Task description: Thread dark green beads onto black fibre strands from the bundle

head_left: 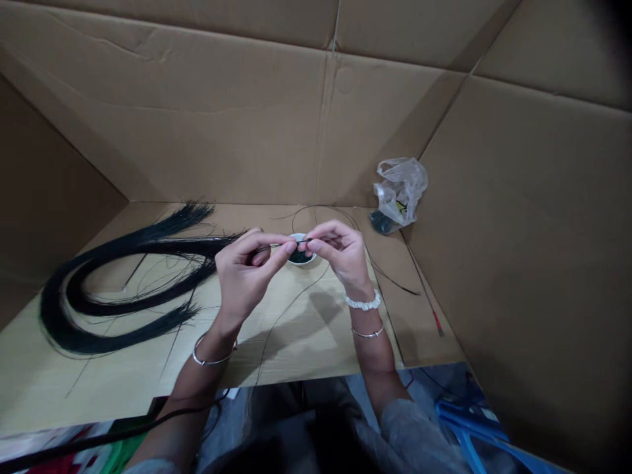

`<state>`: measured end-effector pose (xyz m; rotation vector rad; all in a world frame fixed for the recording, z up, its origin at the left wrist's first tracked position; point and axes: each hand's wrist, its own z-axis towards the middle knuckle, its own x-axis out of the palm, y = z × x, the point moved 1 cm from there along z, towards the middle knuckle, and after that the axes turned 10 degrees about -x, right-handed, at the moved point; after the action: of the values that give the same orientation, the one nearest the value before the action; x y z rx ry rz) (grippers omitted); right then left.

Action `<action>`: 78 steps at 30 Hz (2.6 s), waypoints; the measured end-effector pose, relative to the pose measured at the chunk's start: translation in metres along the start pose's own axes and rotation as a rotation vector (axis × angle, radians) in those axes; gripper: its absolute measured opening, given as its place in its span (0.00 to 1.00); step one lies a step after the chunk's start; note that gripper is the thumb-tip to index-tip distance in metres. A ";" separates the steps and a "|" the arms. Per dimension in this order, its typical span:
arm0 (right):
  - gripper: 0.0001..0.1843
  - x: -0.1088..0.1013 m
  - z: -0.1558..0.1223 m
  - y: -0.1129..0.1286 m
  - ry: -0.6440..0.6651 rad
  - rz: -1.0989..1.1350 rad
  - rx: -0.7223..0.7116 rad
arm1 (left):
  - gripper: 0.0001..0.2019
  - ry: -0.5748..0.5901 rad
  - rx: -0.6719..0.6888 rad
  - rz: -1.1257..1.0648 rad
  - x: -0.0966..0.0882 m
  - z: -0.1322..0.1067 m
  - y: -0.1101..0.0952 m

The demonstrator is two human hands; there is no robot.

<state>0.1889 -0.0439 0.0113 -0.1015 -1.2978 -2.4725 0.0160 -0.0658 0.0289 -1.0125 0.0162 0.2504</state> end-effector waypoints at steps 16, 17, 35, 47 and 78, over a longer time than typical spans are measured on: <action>0.10 0.000 0.000 -0.001 0.005 -0.003 0.003 | 0.03 -0.025 0.015 0.024 0.000 -0.001 0.001; 0.10 0.000 0.000 -0.001 0.006 0.002 0.001 | 0.03 -0.025 0.017 0.023 0.000 -0.001 0.001; 0.10 -0.001 -0.001 0.003 0.004 -0.079 0.049 | 0.02 -0.005 0.060 0.046 -0.001 -0.001 0.001; 0.07 -0.004 -0.003 0.009 0.016 -0.162 -0.051 | 0.02 0.005 0.013 0.040 -0.002 -0.003 0.000; 0.04 0.006 -0.005 0.017 0.094 -0.670 -0.444 | 0.03 0.069 -0.104 -0.063 0.002 -0.002 0.002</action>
<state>0.1892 -0.0583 0.0230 0.4022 -0.7989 -3.2456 0.0177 -0.0661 0.0256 -1.1234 0.0338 0.1604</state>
